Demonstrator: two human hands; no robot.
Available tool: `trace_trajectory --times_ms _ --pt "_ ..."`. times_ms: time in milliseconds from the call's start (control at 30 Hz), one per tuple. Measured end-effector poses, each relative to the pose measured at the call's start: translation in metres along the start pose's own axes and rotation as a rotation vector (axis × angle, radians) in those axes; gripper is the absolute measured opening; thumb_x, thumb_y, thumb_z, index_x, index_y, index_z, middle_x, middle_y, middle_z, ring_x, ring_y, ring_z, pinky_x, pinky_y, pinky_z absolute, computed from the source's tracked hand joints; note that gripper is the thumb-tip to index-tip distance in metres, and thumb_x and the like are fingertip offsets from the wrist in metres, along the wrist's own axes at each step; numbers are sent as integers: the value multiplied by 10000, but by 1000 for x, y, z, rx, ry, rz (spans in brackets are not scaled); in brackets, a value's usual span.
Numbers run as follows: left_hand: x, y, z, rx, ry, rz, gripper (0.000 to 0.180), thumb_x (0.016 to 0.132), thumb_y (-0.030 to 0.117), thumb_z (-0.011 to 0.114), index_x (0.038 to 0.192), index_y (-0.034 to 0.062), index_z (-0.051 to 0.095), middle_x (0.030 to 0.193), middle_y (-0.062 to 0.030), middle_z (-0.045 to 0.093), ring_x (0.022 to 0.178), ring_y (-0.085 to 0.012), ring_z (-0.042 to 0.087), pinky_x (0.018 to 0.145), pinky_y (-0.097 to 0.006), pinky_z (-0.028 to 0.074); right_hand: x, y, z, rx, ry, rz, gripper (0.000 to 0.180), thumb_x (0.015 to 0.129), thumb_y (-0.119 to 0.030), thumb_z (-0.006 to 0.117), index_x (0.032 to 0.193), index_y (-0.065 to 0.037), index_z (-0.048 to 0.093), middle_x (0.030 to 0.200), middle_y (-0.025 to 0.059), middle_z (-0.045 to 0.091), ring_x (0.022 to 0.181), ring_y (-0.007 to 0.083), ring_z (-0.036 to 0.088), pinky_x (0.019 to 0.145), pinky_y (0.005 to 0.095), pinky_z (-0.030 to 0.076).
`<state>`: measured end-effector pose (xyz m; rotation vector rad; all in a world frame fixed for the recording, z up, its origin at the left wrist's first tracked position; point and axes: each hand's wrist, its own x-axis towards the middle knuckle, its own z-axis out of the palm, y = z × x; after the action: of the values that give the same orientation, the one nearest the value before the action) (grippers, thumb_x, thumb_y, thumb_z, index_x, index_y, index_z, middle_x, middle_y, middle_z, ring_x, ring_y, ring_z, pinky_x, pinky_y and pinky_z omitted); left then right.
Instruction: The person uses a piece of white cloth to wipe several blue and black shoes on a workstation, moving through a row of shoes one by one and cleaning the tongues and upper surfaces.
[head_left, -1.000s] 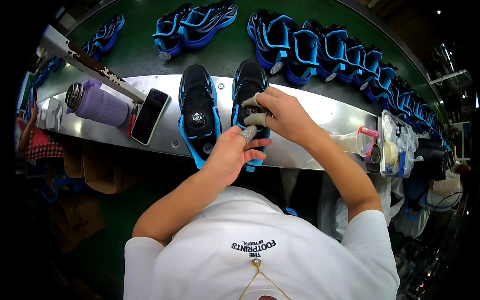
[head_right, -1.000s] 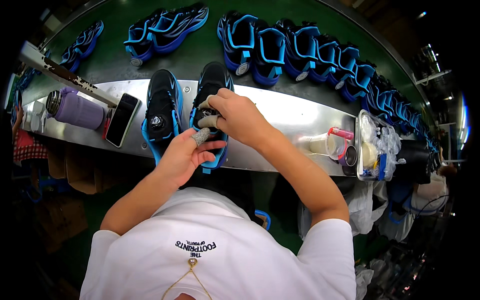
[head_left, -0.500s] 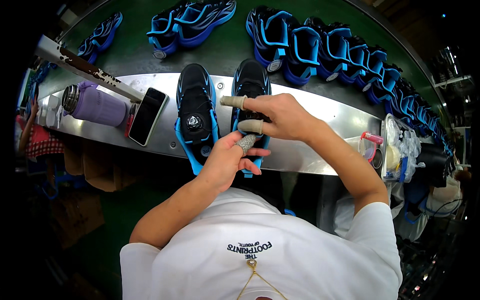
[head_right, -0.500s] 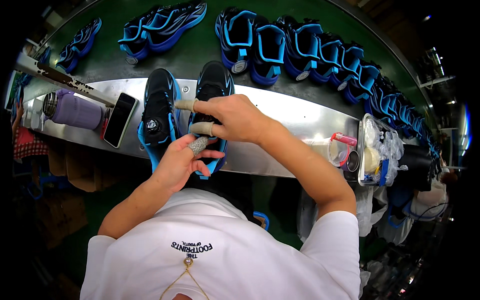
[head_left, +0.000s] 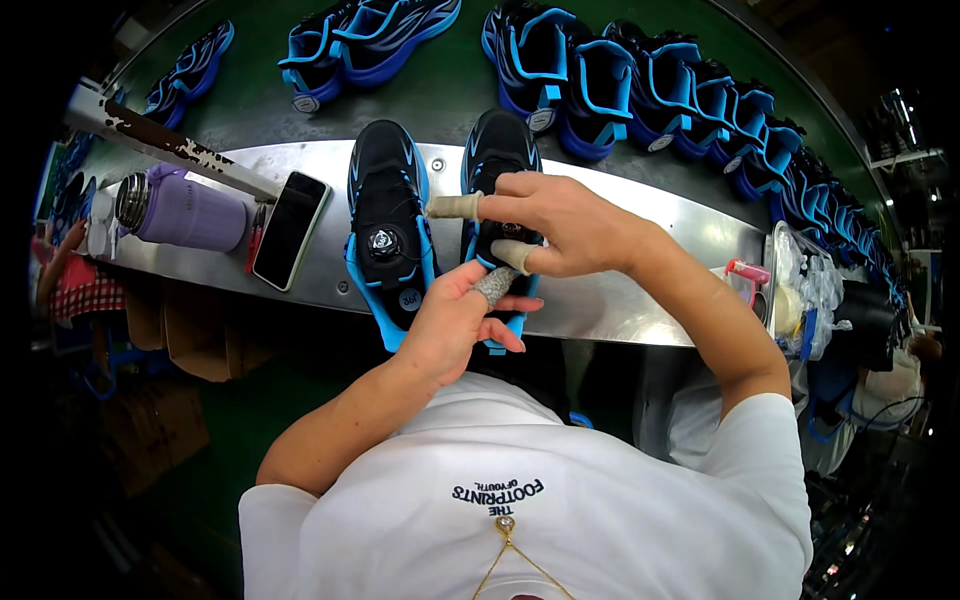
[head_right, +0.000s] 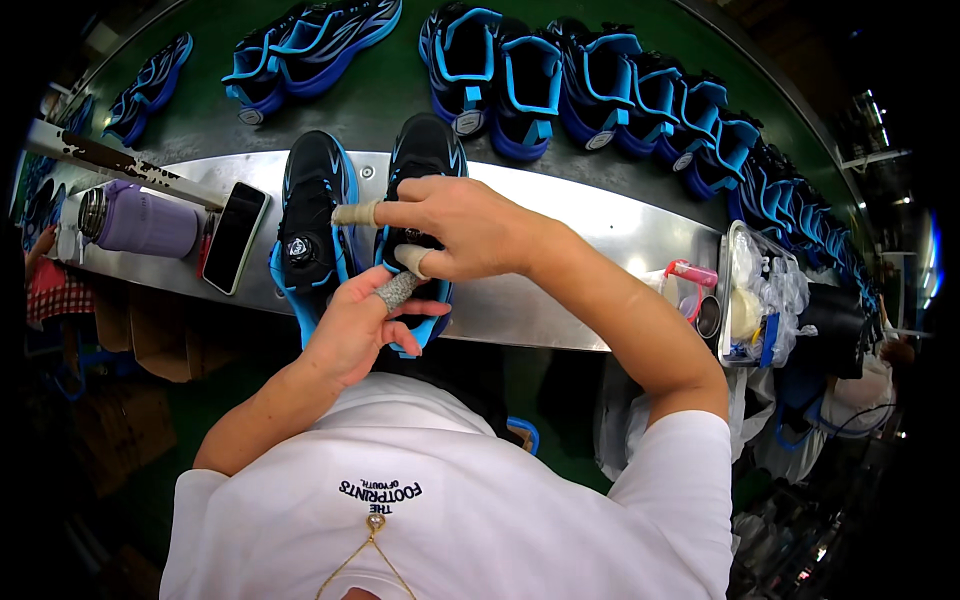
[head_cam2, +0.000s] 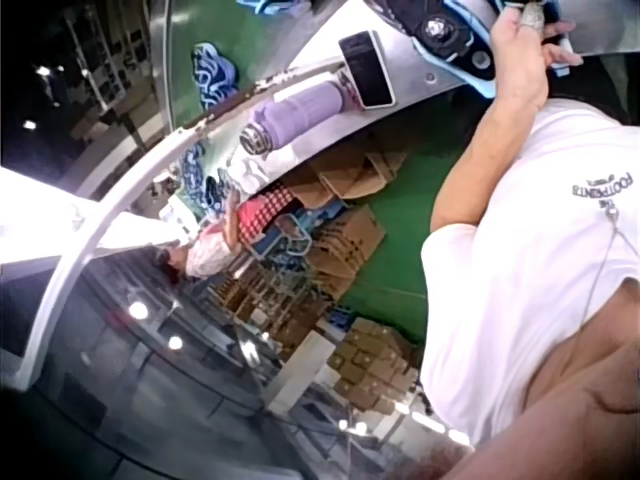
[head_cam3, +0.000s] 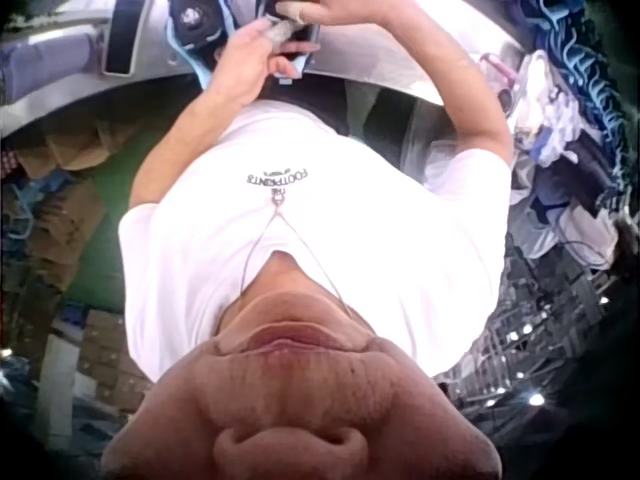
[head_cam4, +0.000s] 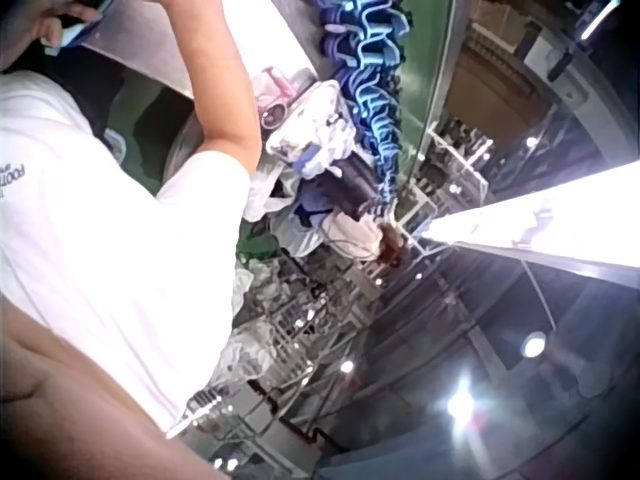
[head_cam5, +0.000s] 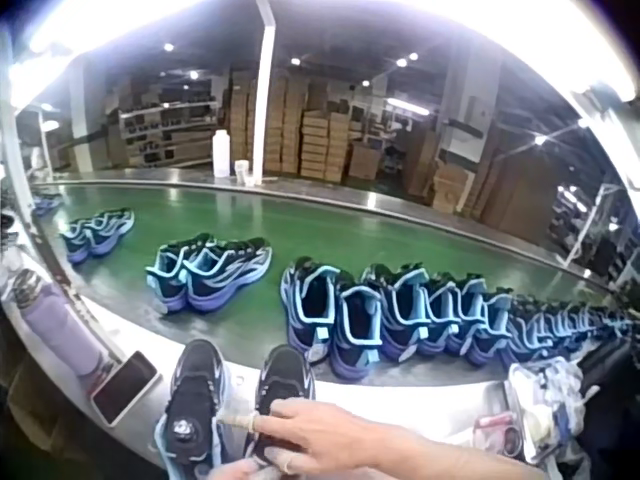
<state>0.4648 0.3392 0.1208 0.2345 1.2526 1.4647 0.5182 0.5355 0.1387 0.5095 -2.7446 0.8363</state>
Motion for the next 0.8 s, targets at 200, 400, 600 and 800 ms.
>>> trace_trajectory --times_ms 200,400,600,800 --pt "0 -3 6 9 22 15 307 1031 101 431 1285 -65 477 1283 -183 550 1135 -317 637 552 -303 597 -7 -1 20 -109 152 128 580 849 -266 673 1416 -266 550 670 81 535 571 254 540 541 373 442" --pt "2 -7 3 -25 -28 2 321 1033 108 430 1296 -69 478 1272 -187 543 1129 -315 642 555 -297 598 -4 8 -3 -21 -45 -46 673 815 -324 684 1457 -324 483 804 76 528 697 264 563 597 375 477" --pt "0 -7 10 23 19 -64 321 1021 82 426 1295 -73 487 1263 -191 552 1113 -320 651 556 -297 605 -3 -4 8 -82 38 163 529 859 -297 684 1378 -298 579 806 95 613 768 273 626 636 391 489" --pt "1 -5 14 -32 -1 -35 331 1012 56 399 1303 -80 478 1278 -185 546 1125 -325 645 549 -301 607 -12 7 -14 35 -163 -52 589 811 -243 677 1389 -282 572 789 84 484 694 262 509 624 392 441"
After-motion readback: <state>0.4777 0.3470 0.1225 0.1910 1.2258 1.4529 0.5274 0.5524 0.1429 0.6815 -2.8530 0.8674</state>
